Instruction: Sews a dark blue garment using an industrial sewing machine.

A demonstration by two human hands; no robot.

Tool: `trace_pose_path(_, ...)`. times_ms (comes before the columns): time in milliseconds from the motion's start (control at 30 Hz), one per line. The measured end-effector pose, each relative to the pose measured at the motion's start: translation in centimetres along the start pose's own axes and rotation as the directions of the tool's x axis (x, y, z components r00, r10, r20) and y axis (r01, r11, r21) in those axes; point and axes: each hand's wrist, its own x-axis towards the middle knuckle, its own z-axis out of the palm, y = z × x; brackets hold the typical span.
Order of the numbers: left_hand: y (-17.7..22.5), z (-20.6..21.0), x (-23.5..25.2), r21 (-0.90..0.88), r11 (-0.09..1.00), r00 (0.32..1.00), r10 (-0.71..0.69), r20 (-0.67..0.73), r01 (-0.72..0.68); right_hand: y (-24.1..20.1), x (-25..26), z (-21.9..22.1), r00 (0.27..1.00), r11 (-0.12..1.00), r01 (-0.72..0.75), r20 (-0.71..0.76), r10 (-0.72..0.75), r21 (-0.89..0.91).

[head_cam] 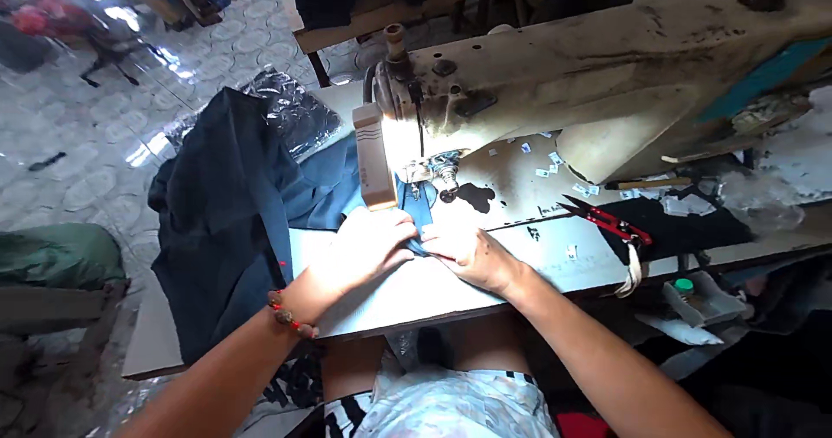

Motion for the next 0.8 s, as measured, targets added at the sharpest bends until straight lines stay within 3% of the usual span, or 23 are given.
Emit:
trace_pose_path(267, -0.5, 1.8, -1.1, 0.003, 0.998, 0.997, -0.070, -0.018, 0.070, -0.1, -0.3, 0.1, 1.000, 0.997, -0.004, -0.009, 0.003, -0.073)
trace_pose_path(533, -1.2, 2.0, -0.9, 0.017, 0.993, 0.992, -0.119, 0.049, 0.118, 0.2, 0.2, 0.1, 0.997, 0.997, -0.070, 0.012, 0.070, -0.014)
trace_pose_path(667, -2.3, -1.1, -0.1, -0.050, 0.982, 0.982, -0.181, 0.046, 0.183, 1.8, 1.9, 0.0, 0.997, 0.997, -0.072, 0.019, 0.072, -0.019)
trace_pose_path(800, -3.0, -5.5, 2.1, 0.092, 0.990, 0.991, -0.114, 0.069, 0.108, 2.5, 2.8, 0.2, 0.988, 0.987, -0.155, 0.015, 0.154, 0.037)
